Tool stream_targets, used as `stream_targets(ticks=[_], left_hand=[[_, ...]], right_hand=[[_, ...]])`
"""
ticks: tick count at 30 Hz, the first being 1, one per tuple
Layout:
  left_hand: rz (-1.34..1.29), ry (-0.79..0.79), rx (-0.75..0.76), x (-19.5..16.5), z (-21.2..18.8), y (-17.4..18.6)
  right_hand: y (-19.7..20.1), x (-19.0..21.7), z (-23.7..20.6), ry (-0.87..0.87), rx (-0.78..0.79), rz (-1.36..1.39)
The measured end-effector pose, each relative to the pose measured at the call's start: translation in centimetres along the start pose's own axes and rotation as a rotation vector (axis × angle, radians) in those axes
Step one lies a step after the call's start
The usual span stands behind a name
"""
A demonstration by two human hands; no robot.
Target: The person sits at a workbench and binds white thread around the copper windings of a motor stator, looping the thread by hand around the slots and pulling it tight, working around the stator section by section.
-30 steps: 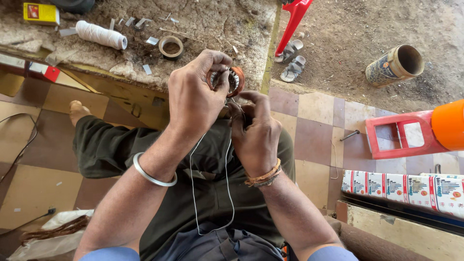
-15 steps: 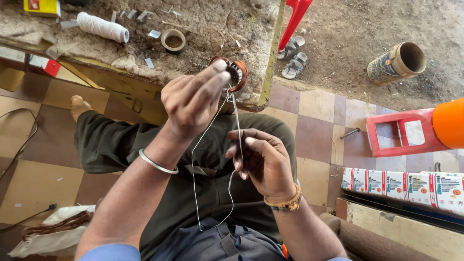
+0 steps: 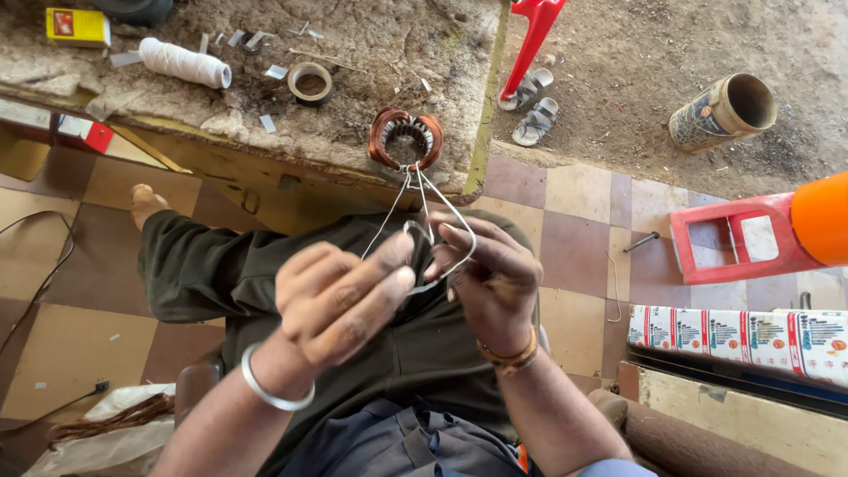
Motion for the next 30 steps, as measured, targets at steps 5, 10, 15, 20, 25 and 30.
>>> stream_targets(ticks=[5,10,15,20,25,30], left_hand=[[-0.069,0.259,-0.165,-0.5,-2.2,-1.1],[-0.170,0.633,-0.252,0.2,-3.8,-2.6],[-1.058,1.331,-0.144,-1.4,-8.2,-8.0],[-1.033,1.261,0.357,-4.6,-8.4,-5.8],[-0.363,1.140,0.216,-3.0,-4.8,1.4],[0.214,0.600,0.146,-6.7,1.9,2.3]], right_hand=[[-2.0,2.9,-0.5,0.188,0.038,-0.439],[-1.6,4.5,-1.6,0.219,-0.111,-0.655],[-0.7,6.8,-3.2,0.159,0.037,-0.802],[1.6,9.5,-6.6,0.001,0.486,-0.751],[4.6,18.4,-9.4,0.297,0.480,-0.515],[3.4,25.3,-12.0,0.395,0.067,-0.449]])
Point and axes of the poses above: each hand's wrist, its own z-axis towards the middle knuckle, its own y-axis out of the back of the hand, x = y × z, the point moved 8 cm from there along z, towards the middle knuckle, and after that the axes turned 6 degrees about -y, right-handed, at the moved point
